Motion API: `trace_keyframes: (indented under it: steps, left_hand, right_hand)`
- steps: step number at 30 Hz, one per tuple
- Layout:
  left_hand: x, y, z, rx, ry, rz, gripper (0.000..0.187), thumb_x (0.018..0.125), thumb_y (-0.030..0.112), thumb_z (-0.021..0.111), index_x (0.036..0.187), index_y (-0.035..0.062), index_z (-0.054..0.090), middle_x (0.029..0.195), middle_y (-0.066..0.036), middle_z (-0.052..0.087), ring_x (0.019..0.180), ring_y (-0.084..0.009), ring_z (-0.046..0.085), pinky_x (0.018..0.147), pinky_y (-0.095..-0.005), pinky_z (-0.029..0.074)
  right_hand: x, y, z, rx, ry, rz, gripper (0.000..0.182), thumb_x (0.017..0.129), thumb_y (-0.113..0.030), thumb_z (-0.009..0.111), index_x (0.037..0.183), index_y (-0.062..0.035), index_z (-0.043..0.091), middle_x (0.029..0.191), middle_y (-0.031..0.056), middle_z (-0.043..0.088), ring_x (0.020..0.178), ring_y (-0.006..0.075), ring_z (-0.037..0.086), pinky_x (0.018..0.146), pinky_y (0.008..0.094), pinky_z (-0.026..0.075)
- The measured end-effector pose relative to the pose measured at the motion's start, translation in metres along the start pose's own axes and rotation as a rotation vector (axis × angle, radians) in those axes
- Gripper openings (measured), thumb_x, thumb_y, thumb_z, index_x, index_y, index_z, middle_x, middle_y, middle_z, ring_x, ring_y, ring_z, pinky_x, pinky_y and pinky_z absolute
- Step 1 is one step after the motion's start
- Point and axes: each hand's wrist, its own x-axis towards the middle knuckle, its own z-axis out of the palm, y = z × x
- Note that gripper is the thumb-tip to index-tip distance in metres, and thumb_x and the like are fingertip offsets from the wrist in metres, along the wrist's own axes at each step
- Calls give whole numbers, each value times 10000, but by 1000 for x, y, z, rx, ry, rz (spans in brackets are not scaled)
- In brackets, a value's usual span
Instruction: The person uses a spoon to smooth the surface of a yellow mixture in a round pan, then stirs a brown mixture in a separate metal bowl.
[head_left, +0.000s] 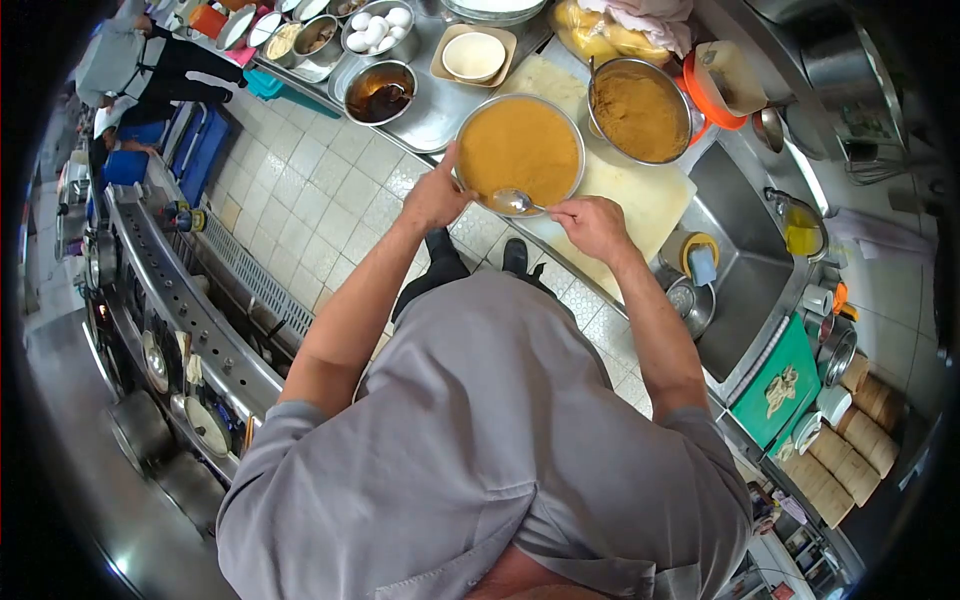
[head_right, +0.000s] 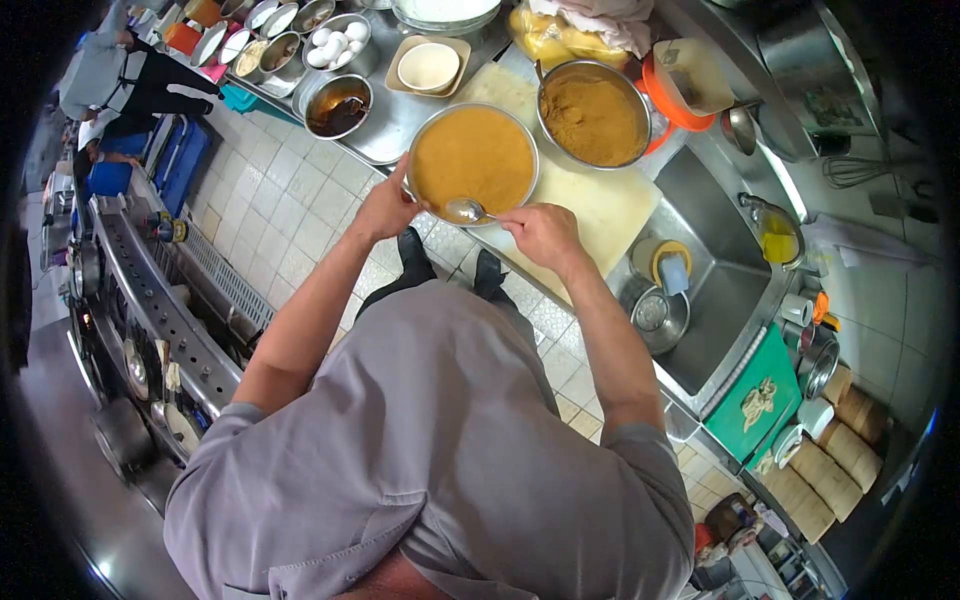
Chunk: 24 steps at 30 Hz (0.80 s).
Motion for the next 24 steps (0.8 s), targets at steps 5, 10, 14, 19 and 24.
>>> trace_keyframes:
  steps: [5, 10, 14, 19, 24]
  left_hand:
    - [4, -3, -4, -91, -65, 31, 1231, 899, 194, 886, 1771, 143, 19, 1053, -213, 809, 1006, -334, 791, 960, -426, 596]
    - [19, -2, -25, -4, -104, 77, 1178, 900, 196, 884, 1774, 173, 95, 1035, -192, 817, 1010, -322, 793, 939, -435, 600]
    - [18, -3, -21, 153, -60, 34, 1097, 924, 290, 861, 1764, 210, 160, 1076, -160, 828, 1068, -359, 781, 952, -480, 597]
    - [-9, 11, -18, 84, -30, 36, 1121, 890, 308, 901, 1759, 165, 207, 994, -189, 810, 947, -343, 795, 879, -451, 609]
    - [-6, 14, -19, 98, -44, 12, 1159, 885, 338, 911, 1767, 188, 174, 1015, -177, 814, 967, -344, 796, 897, -449, 611]
  right_hand:
    - [-1, 8, -3, -17, 7, 29, 179, 984, -302, 742, 1092, -239, 870, 1048, 47, 833, 995, 275, 776, 885, 426, 603]
    - [3, 16, -6, -34, 39, 21, 182, 979, -322, 746, 1091, -242, 865, 1020, 52, 830, 983, 284, 775, 874, 435, 603]
    - [5, 22, -5, -18, 103, 79, 196, 982, -333, 739, 1098, -232, 860, 1017, 64, 826, 968, 301, 776, 867, 446, 602]
    - [14, 25, -7, 47, 183, 175, 214, 1001, -339, 717, 1129, -224, 845, 1011, 74, 824, 945, 315, 777, 843, 454, 603]
    - [20, 36, -4, 98, 257, 311, 225, 1013, -357, 707, 1152, -235, 836, 995, 83, 820, 923, 322, 779, 814, 456, 604]
